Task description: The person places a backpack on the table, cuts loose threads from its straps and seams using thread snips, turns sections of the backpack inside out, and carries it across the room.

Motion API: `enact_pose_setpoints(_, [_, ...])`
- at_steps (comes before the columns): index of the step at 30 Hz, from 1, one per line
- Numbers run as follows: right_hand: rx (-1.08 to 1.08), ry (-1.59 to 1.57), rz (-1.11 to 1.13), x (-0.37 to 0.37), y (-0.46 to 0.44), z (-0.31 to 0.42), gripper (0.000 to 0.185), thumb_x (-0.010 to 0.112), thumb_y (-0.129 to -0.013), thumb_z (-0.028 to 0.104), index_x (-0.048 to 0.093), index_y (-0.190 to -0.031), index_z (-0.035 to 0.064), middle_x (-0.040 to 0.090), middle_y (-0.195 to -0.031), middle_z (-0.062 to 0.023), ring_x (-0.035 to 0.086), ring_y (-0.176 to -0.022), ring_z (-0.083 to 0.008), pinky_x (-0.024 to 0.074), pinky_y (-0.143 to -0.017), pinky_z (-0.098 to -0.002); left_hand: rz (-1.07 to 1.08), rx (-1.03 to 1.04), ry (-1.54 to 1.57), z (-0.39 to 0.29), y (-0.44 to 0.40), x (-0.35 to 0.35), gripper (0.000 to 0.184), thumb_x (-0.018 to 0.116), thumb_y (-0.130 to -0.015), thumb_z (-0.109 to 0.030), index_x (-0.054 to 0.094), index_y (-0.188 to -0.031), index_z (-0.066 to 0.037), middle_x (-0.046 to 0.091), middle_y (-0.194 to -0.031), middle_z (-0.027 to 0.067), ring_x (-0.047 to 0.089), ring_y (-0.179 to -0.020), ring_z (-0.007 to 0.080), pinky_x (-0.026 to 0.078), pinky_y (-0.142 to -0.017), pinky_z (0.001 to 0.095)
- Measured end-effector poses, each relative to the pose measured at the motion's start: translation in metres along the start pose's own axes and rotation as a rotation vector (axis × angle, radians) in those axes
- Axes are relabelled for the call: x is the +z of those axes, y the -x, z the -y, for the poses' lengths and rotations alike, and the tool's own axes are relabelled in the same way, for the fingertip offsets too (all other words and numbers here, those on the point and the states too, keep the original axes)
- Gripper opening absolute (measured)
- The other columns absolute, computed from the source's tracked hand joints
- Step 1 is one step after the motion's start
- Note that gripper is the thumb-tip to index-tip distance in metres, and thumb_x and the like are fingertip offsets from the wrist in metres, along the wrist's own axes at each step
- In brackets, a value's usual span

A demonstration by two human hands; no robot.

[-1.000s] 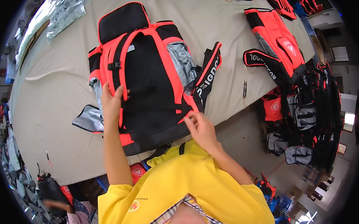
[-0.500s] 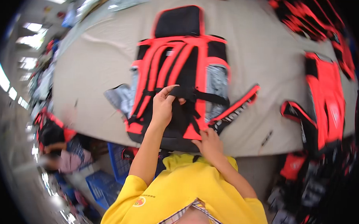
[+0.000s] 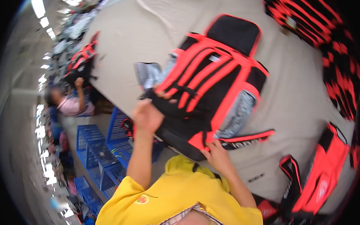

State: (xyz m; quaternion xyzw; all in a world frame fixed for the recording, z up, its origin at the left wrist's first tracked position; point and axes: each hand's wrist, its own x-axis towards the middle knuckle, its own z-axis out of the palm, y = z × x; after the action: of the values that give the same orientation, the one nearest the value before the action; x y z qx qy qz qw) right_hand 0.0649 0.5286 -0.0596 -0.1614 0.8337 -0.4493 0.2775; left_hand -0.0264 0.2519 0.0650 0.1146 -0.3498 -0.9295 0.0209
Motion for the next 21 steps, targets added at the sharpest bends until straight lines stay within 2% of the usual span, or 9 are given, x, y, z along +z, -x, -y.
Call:
enact_pose_setpoints(3, [0.025,0.036,0.129,-0.022,-0.006,0.01,0.048,0.066,-0.095,0.039,0.063,-0.122,-0.0006,0.06,-0.121,-0.0175,0.065,-0.102,-0.0389,0.053,-0.086,-0.0487,-0.213,0.017,-0.354,-0.003,-0.011,-0.02,0.035,0.055,-0.104,-0.018,0.053,-0.134,-0.002,0.043,-0.077,-0.001,0.041,-0.066,0.0106,0.044,-0.066,0.0382])
enact_pose_setpoints(6, [0.048,0.047,0.206,-0.062,-0.016,0.033,0.05,0.066,-0.094,0.039,0.063,-0.122,-0.0021,0.063,-0.117,-0.0184,0.064,-0.106,-0.0382,0.0521,-0.088,-0.0479,-0.319,-0.118,-1.824,0.004,-0.032,-0.026,0.069,0.073,-0.092,-0.034,0.045,-0.138,0.01,0.067,-0.11,0.0232,0.067,-0.098,0.0402,0.051,-0.087,0.0465])
enact_pose_setpoints(7, [0.06,0.036,0.26,-0.078,-0.023,0.042,0.051,0.066,-0.094,0.04,0.063,-0.122,-0.0026,0.064,-0.113,-0.0188,0.063,-0.107,-0.0379,0.0516,-0.089,-0.047,-0.275,-0.179,-2.063,0.01,-0.036,-0.02,0.093,0.08,-0.084,-0.039,0.034,-0.144,0.016,0.051,-0.139,0.0368,0.05,-0.129,0.0522,0.043,-0.105,0.0481])
enact_pose_setpoints(8, [0.082,0.042,0.248,-0.09,-0.03,0.046,0.051,0.066,-0.094,0.04,0.063,-0.122,-0.0026,0.064,-0.113,-0.0188,0.063,-0.107,-0.0379,0.0516,-0.089,-0.047,-0.219,0.031,-2.2,0.021,-0.038,-0.026,0.096,0.079,-0.085,-0.032,0.026,-0.148,0.017,0.044,-0.144,0.0364,0.043,-0.134,0.0502,0.038,-0.11,0.0494])
enact_pose_setpoints(12, [0.145,0.126,-0.073,-0.126,-0.082,0.046,0.056,0.065,-0.095,0.039,0.059,-0.131,-0.0031,0.064,-0.123,-0.0206,0.057,-0.121,-0.0388,0.0472,-0.099,-0.0454,0.169,0.606,-1.927,0.06,-0.1,0.042,0.067,0.074,-0.088,-0.019,0.044,-0.144,0.004,0.05,-0.143,0.025,0.045,-0.135,0.043,0.035,-0.112,0.0505])
enact_pose_setpoints(14, [-0.047,0.465,-0.473,-0.122,-0.124,0.018,0.068,0.062,-0.095,0.047,0.053,-0.137,-0.0057,0.054,-0.138,-0.0269,0.047,-0.135,-0.0406,0.0414,-0.109,-0.0448,0.381,0.627,-1.971,0.09,-0.145,0.039,0.059,0.069,-0.091,-0.027,0.051,-0.142,-0.004,0.053,-0.142,0.0183,0.045,-0.136,0.0389,0.031,-0.112,0.0582])
enact_pose_setpoints(18, [0.14,0.73,-0.549,-0.117,-0.168,-0.052,0.079,0.06,-0.094,0.053,0.048,-0.142,-0.0083,0.046,-0.147,-0.0297,0.039,-0.141,-0.0433,0.0345,-0.115,-0.0476,0.468,0.496,-2.208,0.156,-0.193,-0.058,0.057,0.059,-0.094,-0.04,0.052,-0.146,-0.017,0.051,-0.147,0.0147,0.039,-0.143,0.0349,0.01,-0.116,0.0698])
enact_pose_setpoints(20, [0.183,0.699,-0.3,-0.118,-0.167,-0.068,0.085,0.058,-0.093,0.058,0.045,-0.144,-0.009,0.043,-0.15,-0.0309,0.036,-0.144,-0.0439,0.0297,-0.118,-0.0504,0.451,0.468,-2.19,0.166,-0.183,-0.072,0.06,0.059,-0.093,-0.041,0.051,-0.147,-0.018,0.047,-0.15,0.0146,0.036,-0.145,0.035,0.004,-0.117,0.0689])
enact_pose_setpoints(21, [0.126,0.763,-0.34,-0.126,-0.167,-0.067,0.071,0.058,-0.096,0.05,0.052,-0.139,-0.0058,0.055,-0.14,-0.0285,0.049,-0.135,-0.0403,0.0392,-0.112,-0.0469,0.453,0.469,-2.182,0.168,-0.188,-0.072,0.06,0.059,-0.093,-0.041,0.051,-0.147,-0.018,0.047,-0.15,0.0146,0.036,-0.145,0.035,0.004,-0.117,0.0689])
